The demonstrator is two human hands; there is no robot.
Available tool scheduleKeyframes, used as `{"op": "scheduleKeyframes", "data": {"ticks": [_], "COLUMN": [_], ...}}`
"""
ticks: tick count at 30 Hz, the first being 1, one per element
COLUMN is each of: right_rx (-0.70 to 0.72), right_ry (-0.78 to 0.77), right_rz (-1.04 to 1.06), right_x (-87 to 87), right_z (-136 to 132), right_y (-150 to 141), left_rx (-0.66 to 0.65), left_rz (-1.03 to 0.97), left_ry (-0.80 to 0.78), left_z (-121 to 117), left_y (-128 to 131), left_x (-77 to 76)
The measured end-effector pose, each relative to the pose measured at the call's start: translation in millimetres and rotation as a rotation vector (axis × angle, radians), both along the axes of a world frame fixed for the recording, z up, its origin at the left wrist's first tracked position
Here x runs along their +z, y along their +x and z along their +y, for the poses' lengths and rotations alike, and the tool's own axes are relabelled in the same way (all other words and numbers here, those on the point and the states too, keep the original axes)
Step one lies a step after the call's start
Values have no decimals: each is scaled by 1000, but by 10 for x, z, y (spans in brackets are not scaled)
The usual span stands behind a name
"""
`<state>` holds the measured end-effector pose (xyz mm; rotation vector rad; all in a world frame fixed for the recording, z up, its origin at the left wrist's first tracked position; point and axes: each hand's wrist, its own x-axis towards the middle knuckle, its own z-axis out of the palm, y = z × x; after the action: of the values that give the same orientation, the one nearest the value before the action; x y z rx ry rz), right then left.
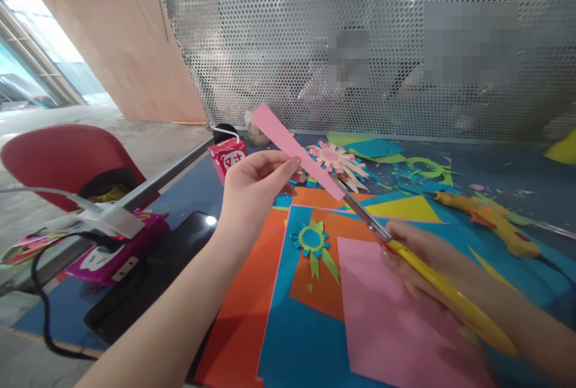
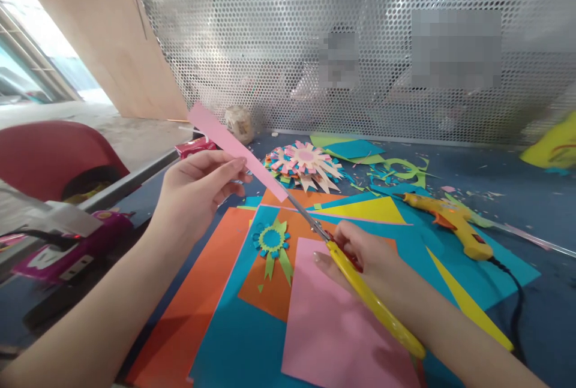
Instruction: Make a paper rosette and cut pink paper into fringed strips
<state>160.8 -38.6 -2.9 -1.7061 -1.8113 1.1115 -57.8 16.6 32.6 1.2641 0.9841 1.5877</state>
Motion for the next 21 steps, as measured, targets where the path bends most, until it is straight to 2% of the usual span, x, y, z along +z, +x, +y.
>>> {"op": "scheduleKeyframes", "data": {"ticks": [3, 11, 16, 21], "right_rx": [-23, -28, 16, 71], "right_ry": [41, -8, 116, 108], "right_rz": [-47, 6, 11, 5], "right_x": [60, 68, -59, -203], "right_z": [-68, -86, -4, 59], "right_y": [-52, -79, -14, 45], "left_rx": [-7, -2, 11, -6], "left_rz": [-1, -8, 1, 12], "left_ry": [-12, -12, -16, 0], "left_z": [-4, 3, -4, -11], "left_y": [-3, -8, 1, 3], "left_x": [3, 10, 18, 7]}}
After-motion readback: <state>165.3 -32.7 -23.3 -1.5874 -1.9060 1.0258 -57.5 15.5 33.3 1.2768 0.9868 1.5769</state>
